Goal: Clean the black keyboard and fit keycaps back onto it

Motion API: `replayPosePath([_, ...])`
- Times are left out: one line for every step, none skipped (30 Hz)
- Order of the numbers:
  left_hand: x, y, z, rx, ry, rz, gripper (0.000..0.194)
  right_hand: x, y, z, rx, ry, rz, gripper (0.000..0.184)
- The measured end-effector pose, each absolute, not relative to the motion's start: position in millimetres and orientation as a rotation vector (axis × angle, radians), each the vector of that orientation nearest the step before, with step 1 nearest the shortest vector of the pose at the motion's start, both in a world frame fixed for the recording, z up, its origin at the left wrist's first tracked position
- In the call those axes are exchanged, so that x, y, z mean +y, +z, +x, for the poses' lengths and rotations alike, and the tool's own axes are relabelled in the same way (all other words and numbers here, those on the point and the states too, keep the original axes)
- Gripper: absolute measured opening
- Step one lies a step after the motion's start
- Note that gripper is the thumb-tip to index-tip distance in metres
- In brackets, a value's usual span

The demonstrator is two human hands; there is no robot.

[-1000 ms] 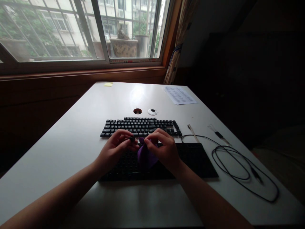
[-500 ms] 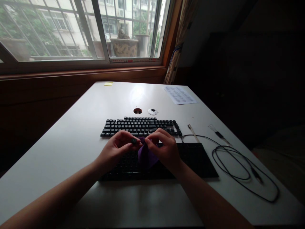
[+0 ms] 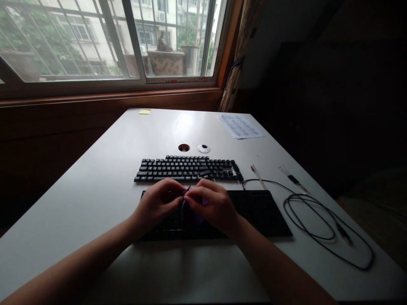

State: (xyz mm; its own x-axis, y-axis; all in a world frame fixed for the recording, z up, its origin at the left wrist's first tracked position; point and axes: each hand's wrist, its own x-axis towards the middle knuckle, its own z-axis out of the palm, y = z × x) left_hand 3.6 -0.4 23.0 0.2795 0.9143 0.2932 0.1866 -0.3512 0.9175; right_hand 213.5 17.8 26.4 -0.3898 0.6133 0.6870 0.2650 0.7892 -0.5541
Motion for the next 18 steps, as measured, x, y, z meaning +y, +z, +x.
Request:
replayPosePath([-0.3, 22.5, 3.5, 1.019, 1.135, 1.784, 0.016, 17.7, 26.2, 212.7, -1.993, 0.428, -0.664, 0.005])
replayPosePath([0.0, 22.0, 3.2, 1.03, 1.139, 1.825, 0.015, 17.8, 26.0, 212.1, -1.997, 0.42, -0.674, 0.006])
replayPosePath([0.2, 21.4, 2.8, 1.04, 1.141, 1.859, 0.015, 18.0, 25.7, 211.8, -1.999, 0.413, -0.687, 0.006])
replayPosePath([0.5, 20.9, 2.5, 1.049, 1.139, 1.883, 0.014, 18.2, 25.4, 211.7, -2.006, 0.401, -0.696, 0.006])
replayPosePath([0.8, 20.5, 2.2, 1.053, 1.135, 1.897, 0.014, 18.3, 25.1, 211.8, -2.018, 0.382, -0.701, 0.006])
replayPosePath([1.0, 20.3, 1.9, 1.056, 1.133, 1.905, 0.015, 18.3, 24.9, 211.9, -2.034, 0.359, -0.704, 0.006])
replayPosePath([1.1, 20.2, 1.8, 1.06, 1.13, 1.911, 0.015, 18.1, 24.7, 212.0, -2.052, 0.332, -0.709, 0.006])
replayPosePath([1.2, 20.3, 1.8, 1.065, 1.124, 1.917, 0.014, 17.7, 24.7, 212.0, -2.068, 0.302, -0.717, 0.006])
replayPosePath([1.3, 20.6, 1.9, 1.071, 1.123, 1.922, 0.014, 17.1, 24.8, 211.7, -2.079, 0.27, -0.727, 0.007])
replayPosePath([1.5, 20.9, 2.1, 1.077, 1.123, 1.927, 0.013, 16.3, 24.9, 211.2, -2.089, 0.239, -0.737, 0.007])
replayPosePath([1.7, 21.4, 2.2, 1.083, 1.123, 1.93, 0.013, 15.5, 25.0, 210.5, -2.096, 0.209, -0.747, 0.008])
replayPosePath([1.8, 21.8, 2.4, 1.09, 1.124, 1.932, 0.012, 14.8, 25.0, 209.7, -2.101, 0.184, -0.756, 0.009])
replayPosePath([2.0, 22.2, 2.6, 1.095, 1.125, 1.933, 0.012, 14.3, 24.9, 208.9, -2.106, 0.163, -0.763, 0.009])
replayPosePath([2.0, 22.6, 2.8, 1.099, 1.126, 1.932, 0.012, 14.1, 24.7, 208.3, -2.109, 0.144, -0.772, 0.01])
replayPosePath([1.9, 23.0, 3.1, 1.104, 1.124, 1.932, 0.012, 14.4, 24.3, 208.1, -2.108, 0.123, -0.786, 0.01])
replayPosePath([1.6, 23.4, 3.4, 1.108, 1.118, 1.932, 0.012, 15.1, 23.9, 208.3, -2.103, 0.098, -0.806, 0.01])
replayPosePath([1.0, 23.9, 3.9, 1.108, 1.116, 1.928, 0.013, 16.3, 23.6, 209.1, -2.095, 0.07, -0.831, 0.011])
replayPosePath([0.3, 24.6, 4.3, 1.103, 1.116, 1.917, 0.013, 17.8, 23.3, 210.3, -2.087, 0.048, -0.856, 0.012])
